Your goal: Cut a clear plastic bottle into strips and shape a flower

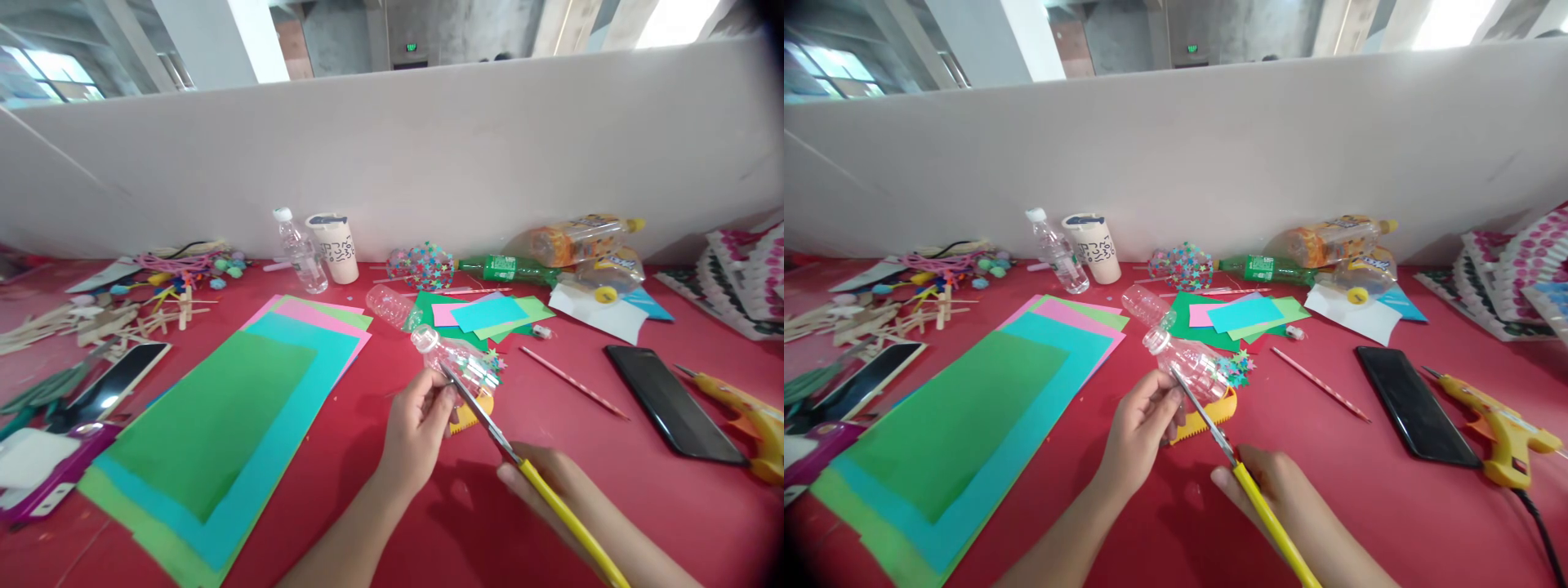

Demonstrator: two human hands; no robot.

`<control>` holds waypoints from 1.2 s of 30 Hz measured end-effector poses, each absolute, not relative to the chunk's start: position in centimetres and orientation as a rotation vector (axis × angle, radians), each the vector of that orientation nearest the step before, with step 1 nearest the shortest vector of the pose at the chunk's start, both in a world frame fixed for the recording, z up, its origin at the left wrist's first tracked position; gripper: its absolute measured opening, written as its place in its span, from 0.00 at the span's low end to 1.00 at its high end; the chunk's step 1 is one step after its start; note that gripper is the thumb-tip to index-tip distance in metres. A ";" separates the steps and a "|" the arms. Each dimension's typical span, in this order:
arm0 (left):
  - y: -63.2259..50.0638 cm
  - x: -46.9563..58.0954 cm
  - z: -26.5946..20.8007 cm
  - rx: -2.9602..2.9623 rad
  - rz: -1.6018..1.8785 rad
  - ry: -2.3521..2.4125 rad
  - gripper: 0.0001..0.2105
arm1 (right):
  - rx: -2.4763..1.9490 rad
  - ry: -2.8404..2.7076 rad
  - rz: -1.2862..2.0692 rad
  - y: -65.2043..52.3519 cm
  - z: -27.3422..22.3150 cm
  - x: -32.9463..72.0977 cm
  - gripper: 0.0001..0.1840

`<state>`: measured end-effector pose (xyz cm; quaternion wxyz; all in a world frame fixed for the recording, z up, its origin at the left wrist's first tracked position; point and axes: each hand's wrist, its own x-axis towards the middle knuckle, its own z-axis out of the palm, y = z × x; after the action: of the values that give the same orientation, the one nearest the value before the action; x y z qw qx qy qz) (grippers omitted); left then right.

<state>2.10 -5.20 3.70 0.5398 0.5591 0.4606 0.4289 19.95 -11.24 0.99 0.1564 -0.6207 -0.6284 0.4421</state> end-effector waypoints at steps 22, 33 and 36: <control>-5.3 1.8 3.1 1.636 0.914 1.126 0.09 | -1.725 -1.853 1.320 -11.0 1.8 20.8 0.26; -5.4 1.8 3.2 1.652 0.933 1.139 0.07 | -1.740 -1.819 1.356 -11.3 2.0 20.5 0.26; -5.3 1.8 3.3 1.657 0.922 1.137 0.08 | -1.781 -1.787 1.305 -11.3 1.5 20.3 0.27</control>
<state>1.84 -5.31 3.32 0.4486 0.6698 0.4597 0.3725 20.32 -11.31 1.48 0.1500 -0.6199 -0.6220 0.4542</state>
